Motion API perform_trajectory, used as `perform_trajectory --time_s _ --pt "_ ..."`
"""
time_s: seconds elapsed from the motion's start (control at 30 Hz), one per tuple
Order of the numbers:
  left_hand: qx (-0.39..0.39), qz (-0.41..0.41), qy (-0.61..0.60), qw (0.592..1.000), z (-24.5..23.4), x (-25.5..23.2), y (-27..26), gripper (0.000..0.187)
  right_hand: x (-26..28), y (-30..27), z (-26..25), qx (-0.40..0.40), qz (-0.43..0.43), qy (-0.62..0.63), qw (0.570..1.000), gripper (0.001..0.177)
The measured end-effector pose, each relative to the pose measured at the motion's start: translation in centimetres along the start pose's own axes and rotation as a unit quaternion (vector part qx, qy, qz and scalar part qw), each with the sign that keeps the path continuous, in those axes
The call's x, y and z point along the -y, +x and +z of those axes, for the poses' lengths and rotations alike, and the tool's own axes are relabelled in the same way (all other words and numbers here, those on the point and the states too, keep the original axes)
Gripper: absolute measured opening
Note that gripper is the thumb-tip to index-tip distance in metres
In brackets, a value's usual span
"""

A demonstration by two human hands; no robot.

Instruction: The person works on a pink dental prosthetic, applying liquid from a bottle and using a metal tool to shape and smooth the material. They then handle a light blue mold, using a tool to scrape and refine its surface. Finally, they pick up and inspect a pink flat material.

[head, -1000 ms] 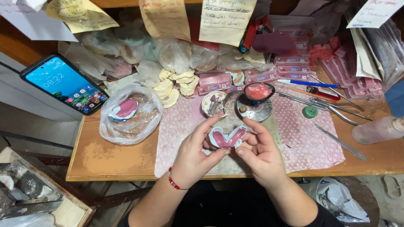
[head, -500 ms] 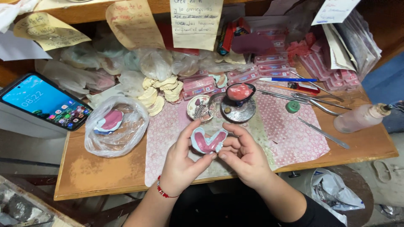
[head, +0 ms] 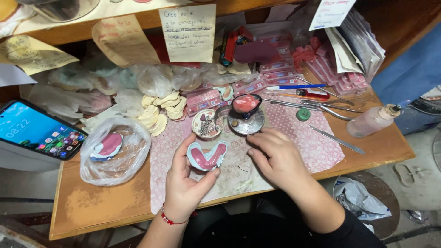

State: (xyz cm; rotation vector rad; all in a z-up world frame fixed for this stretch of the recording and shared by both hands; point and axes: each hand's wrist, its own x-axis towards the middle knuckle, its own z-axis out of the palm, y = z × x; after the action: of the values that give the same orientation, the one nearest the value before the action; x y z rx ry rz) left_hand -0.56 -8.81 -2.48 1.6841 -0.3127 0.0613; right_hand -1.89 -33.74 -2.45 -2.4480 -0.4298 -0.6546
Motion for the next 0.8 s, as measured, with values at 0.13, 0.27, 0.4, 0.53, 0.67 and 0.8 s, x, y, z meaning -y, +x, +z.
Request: perform_trajectory --time_s 0.13,0.27,0.4,0.53,0.67,0.8 --pt "-0.001 -0.002 -0.013 1.000 0.1 0.1 -0.2 0.089 -0.5 -0.6 0.7 0.027 0.029 -0.007 0.999 0.033" --pt "-0.002 -0.005 -0.006 1.000 0.1 0.2 -0.2 0.090 -0.4 -0.5 0.6 0.041 0.042 -0.007 0.998 0.037" --pt "-0.004 -0.004 0.003 1.000 0.1 0.3 -0.1 0.089 -0.7 -0.6 0.8 0.045 0.039 -0.003 0.998 0.039" --pt "-0.002 -0.003 0.007 1.000 0.0 0.4 0.0 0.089 -0.3 0.1 -0.1 0.024 0.035 0.004 0.999 0.021" --pt "0.005 -0.019 0.013 1.000 -0.1 -0.1 0.0 0.090 0.1 2.0 -1.4 0.100 0.043 -0.101 0.989 0.020" --pt "0.009 -0.006 0.029 1.000 -0.3 -0.3 0.0 0.088 -0.5 3.7 -1.0 0.110 -0.069 -0.220 0.967 0.017"
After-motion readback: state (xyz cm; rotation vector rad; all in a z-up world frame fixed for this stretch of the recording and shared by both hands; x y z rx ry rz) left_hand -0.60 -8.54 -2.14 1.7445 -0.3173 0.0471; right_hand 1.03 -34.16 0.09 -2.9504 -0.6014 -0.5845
